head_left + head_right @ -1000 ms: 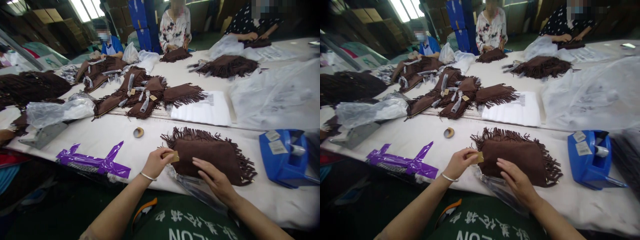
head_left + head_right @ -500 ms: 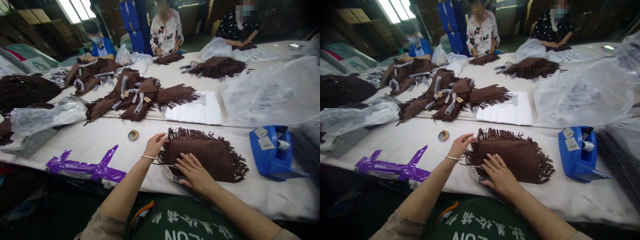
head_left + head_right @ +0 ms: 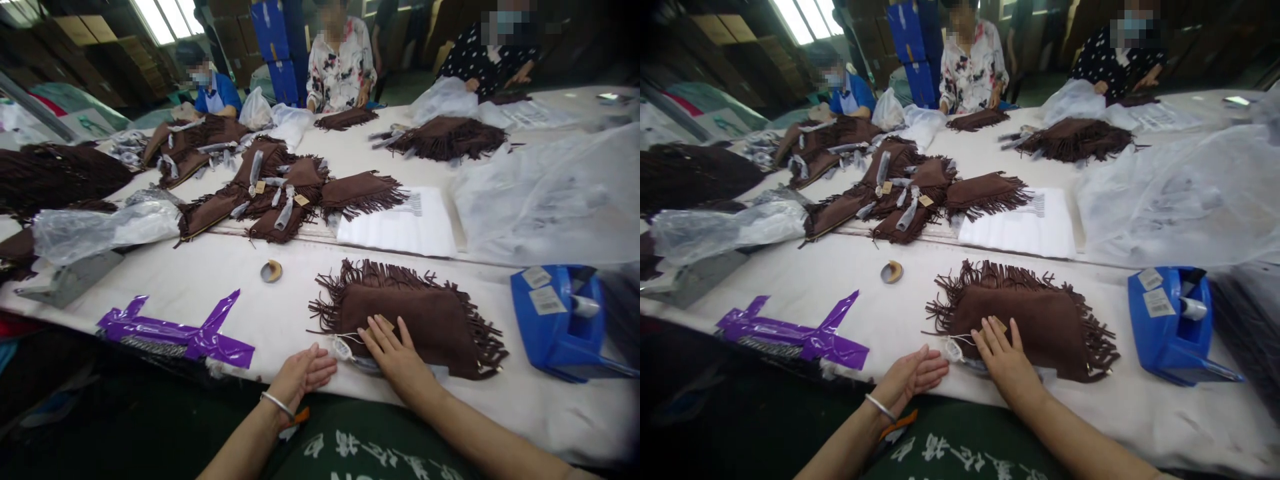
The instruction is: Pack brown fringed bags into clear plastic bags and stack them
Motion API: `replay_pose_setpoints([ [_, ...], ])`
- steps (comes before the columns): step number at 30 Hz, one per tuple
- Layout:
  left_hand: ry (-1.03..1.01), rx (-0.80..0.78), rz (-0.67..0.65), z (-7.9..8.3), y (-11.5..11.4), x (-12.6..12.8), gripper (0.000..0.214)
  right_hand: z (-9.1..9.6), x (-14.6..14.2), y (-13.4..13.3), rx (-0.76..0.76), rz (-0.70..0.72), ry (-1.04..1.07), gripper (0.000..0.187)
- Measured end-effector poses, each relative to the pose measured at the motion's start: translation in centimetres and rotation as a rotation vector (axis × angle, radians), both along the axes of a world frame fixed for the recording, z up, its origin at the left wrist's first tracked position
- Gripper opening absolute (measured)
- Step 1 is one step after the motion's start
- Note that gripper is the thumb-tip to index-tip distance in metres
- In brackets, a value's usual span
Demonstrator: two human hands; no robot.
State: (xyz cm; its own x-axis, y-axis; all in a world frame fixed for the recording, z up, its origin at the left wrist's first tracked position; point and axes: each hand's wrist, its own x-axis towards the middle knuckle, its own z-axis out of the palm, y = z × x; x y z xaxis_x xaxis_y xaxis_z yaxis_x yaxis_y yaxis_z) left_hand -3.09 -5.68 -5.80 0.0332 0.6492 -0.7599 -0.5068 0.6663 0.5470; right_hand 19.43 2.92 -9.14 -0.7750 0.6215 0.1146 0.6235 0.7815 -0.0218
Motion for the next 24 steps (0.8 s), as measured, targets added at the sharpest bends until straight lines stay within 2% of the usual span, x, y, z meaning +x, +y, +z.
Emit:
replay_pose_setpoints([
  [3,-0.180,0.014,0.020,-0.4,1.1,0.6,0.053,-0.2,0.3,0.6,0.021,0.066,0.032,0.054],
  [6,-0.325,0.114,0.056,-1.4,3.6,2.2,0.050,-0.4,0.4,0.2,0.015,0.086,0.064,0.054],
  [9,-0.364,0.200,0.120,-2.2,6.9,3.9,0.046,-0.6,0.6,-0.6,0.009,0.089,0.082,0.055],
  [13,-0.338,0.182,0.120,-2.8,9.7,4.8,0.050,-0.5,0.9,-1.1,-0.002,0.108,0.108,0.058],
  [20,-0.348,0.230,0.128,-3.5,9.9,4.2,0.062,-0.7,1.2,-1.1,-0.061,0.120,0.151,0.064],
  [22,-0.266,0.291,0.203,-3.5,9.8,4.0,0.059,-0.9,1.3,-1.2,-0.095,0.124,0.140,0.065],
  [24,-0.086,0.380,0.284,-3.3,9.7,3.9,0.054,-0.9,1.4,-1.3,-0.134,0.129,0.128,0.067],
])
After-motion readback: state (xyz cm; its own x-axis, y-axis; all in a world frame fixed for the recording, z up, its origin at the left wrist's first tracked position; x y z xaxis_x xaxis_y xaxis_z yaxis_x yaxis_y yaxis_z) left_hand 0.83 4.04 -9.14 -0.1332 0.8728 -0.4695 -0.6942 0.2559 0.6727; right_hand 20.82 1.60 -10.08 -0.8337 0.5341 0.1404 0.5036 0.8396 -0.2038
